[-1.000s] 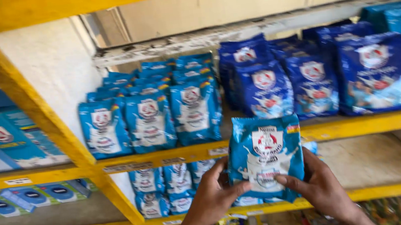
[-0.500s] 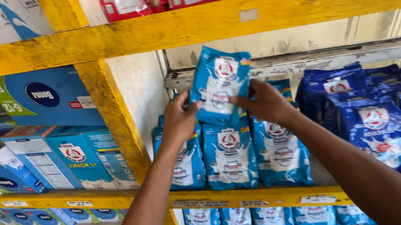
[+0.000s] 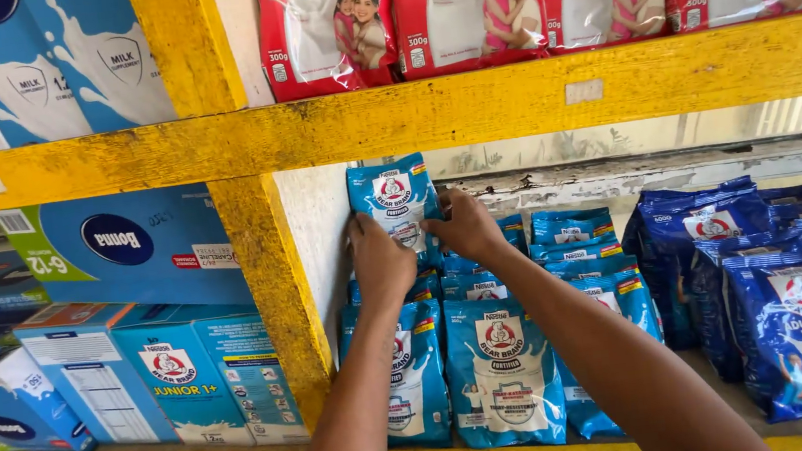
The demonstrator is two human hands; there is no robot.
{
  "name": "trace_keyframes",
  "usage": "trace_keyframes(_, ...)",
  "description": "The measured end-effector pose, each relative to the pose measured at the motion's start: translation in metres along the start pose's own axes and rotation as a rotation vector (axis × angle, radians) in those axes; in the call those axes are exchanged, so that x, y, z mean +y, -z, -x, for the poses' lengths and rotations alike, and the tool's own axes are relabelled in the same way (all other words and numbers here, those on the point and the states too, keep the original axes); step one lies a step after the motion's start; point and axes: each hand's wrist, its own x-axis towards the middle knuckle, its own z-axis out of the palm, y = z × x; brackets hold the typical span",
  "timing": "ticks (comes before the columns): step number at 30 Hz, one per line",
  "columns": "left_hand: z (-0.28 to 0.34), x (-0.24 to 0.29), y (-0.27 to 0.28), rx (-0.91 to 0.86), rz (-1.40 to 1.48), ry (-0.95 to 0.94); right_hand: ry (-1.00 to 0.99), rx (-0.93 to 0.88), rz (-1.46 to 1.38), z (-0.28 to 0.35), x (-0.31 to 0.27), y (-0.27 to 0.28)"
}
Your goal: Organizing and moving packets of milk powder on a grocery store shelf.
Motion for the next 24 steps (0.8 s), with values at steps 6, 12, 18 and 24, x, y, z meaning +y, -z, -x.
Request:
trace_keyframes(6, 0.004, 0.006, 0.013, -0.075, 0.003, 0.156, -0.083, -0.131, -0.104, -0.002, 0.014, -0.005)
trace_keyframes(12, 0.004, 0.006, 0.018, -0.079, -0.005, 0.139, -0.095, -0.118, 0.077, 0.008, 0.011, 0.004)
trace_keyframes(18, 0.011, 0.016, 0.036, -0.032, 0.001, 0.064, -0.009, -0.030, 0.187, 0.034, 0.016, 0.040)
trace_keyframes(24, 0.054, 0.055, 0.049, 0.003, 0.248, -0.338, 0.202, -0.077, 0.120, 0.103, 0.017, 0.105)
